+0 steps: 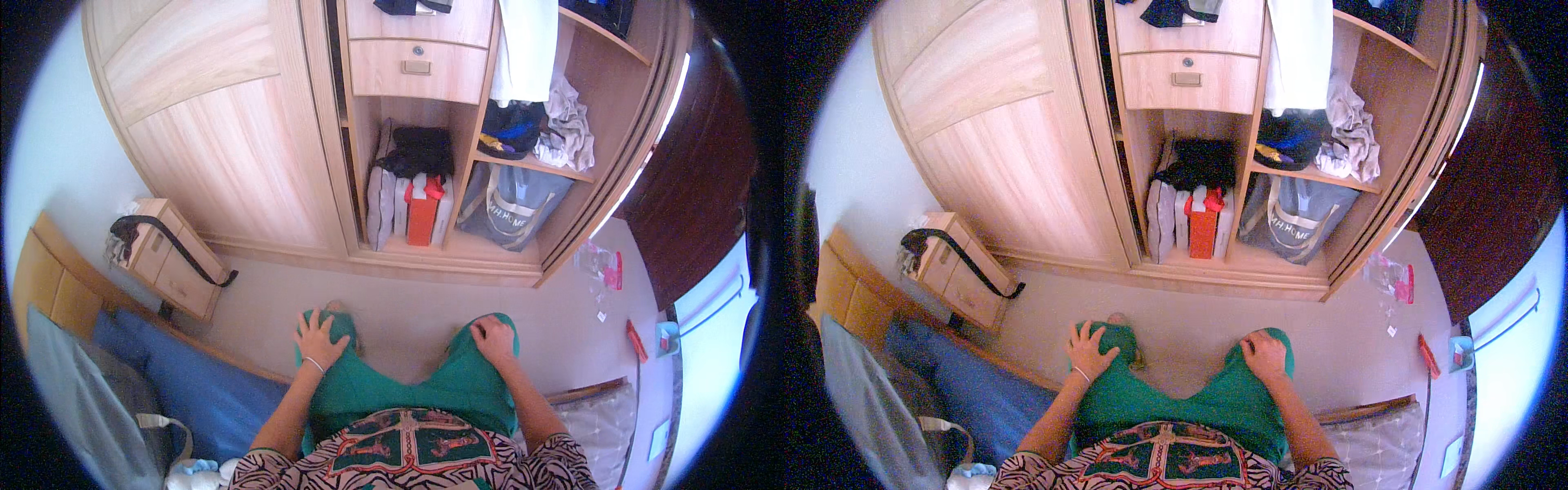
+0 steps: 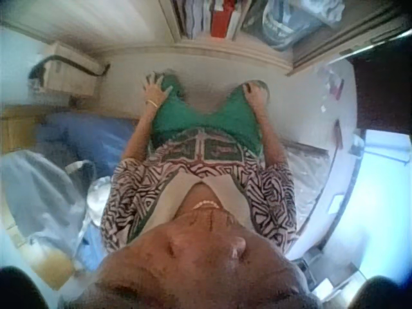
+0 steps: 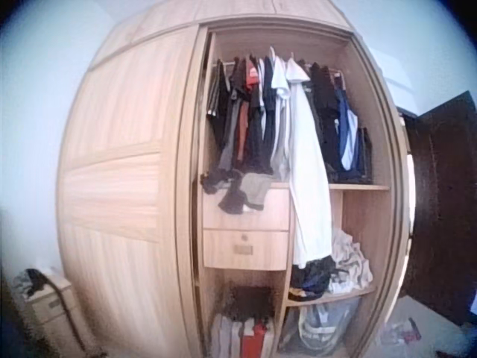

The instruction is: The person sweeps the floor with a broom, then sits on the floor and removes a black garment, a pillow, and several boxes from a wardrobe. They inspect the boxes and place them on the bed.

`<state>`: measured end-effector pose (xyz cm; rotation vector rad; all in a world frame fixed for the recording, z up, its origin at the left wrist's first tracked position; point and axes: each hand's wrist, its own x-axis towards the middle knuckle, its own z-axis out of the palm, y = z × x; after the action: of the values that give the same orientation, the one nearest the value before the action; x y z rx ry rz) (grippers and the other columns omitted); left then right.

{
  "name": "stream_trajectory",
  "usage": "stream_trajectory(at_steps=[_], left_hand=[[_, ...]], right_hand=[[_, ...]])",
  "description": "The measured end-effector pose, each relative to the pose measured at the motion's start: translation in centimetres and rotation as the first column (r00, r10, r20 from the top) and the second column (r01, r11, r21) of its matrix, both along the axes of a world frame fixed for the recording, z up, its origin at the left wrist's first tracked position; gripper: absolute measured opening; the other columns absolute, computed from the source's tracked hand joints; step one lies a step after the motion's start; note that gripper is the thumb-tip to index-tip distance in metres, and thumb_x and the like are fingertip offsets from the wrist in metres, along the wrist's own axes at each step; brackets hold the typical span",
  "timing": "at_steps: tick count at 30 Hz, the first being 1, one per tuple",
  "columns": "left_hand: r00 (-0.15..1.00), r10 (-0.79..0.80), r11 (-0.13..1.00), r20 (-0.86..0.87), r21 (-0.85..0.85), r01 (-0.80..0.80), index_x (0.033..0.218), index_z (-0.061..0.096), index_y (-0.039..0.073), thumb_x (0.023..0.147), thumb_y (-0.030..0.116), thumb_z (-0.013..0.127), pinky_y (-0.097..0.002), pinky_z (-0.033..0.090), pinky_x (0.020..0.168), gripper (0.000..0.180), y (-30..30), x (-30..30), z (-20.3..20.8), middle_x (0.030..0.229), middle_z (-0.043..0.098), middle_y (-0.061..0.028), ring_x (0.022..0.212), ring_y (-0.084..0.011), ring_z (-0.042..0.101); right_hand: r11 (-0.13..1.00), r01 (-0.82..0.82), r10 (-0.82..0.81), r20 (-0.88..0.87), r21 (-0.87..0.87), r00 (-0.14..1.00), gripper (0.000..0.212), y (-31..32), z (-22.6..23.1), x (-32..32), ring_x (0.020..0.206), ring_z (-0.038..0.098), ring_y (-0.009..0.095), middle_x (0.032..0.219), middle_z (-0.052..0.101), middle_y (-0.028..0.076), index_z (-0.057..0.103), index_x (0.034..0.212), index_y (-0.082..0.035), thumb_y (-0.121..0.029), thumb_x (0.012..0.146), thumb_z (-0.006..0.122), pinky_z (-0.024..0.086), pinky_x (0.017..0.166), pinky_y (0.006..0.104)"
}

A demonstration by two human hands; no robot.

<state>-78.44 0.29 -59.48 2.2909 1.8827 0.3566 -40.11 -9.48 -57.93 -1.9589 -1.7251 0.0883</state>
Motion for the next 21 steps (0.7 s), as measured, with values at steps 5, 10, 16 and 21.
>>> stream_trajectory(at_steps=[5,10,16,21], left_hand=[[0.963,-0.197,0.980,0.181,0.046,0.192,0.121,0.057,0.012,0.070,0.035,0.073,-0.0546,0.025,0.106,0.058,5.6,2.6,-4.6,0.133,0.045,-0.0170,0.128,-0.0406,0.033],[0.871,-0.162,0.952,0.464,-0.160,0.262,0.120,0.055,0.007,0.076,0.027,0.067,-0.0418,0.039,0.101,0.049,11.5,7.4,-9.9,0.133,0.045,-0.0220,0.121,-0.0382,0.045],[0.827,-0.027,0.880,0.562,-0.378,0.286,0.120,0.055,0.008,0.079,0.030,0.066,-0.0430,0.044,0.094,0.047,14.4,9.4,-12.4,0.122,0.055,-0.0197,0.114,-0.0359,0.052],[0.815,-0.045,0.898,0.577,-0.334,0.286,0.121,0.055,0.010,0.080,0.036,0.066,-0.0422,0.045,0.093,0.049,15.6,9.8,-12.1,0.120,0.057,-0.0189,0.112,-0.0362,0.053]], right_hand=[[0.986,-0.144,0.128,-0.182,-0.080,0.975,0.024,7.3,0.6,0.2,0.079,0.062,0.031,0.091,0.062,0.014,0.063,0.094,-0.006,-0.025,0.079,0.063,0.050,0.073,0.0430],[0.986,-0.143,0.118,-0.237,-0.091,0.964,0.039,22.2,1.4,1.5,0.075,0.063,0.027,0.111,0.054,0.017,0.057,0.112,-0.004,-0.017,0.076,0.066,0.050,0.072,0.0401],[0.981,-0.086,0.100,-0.073,0.177,0.992,0.066,42.8,0.7,3.6,0.106,0.053,0.040,0.123,0.047,0.025,0.040,0.131,-0.002,-0.016,0.073,0.069,0.046,0.089,0.0426],[0.992,0.080,-0.070,-0.100,0.102,0.993,0.083,54.7,-1.9,5.7,0.121,0.043,0.042,0.132,0.039,0.030,0.028,0.139,0.001,-0.022,0.072,0.072,0.039,0.101,0.0417]])
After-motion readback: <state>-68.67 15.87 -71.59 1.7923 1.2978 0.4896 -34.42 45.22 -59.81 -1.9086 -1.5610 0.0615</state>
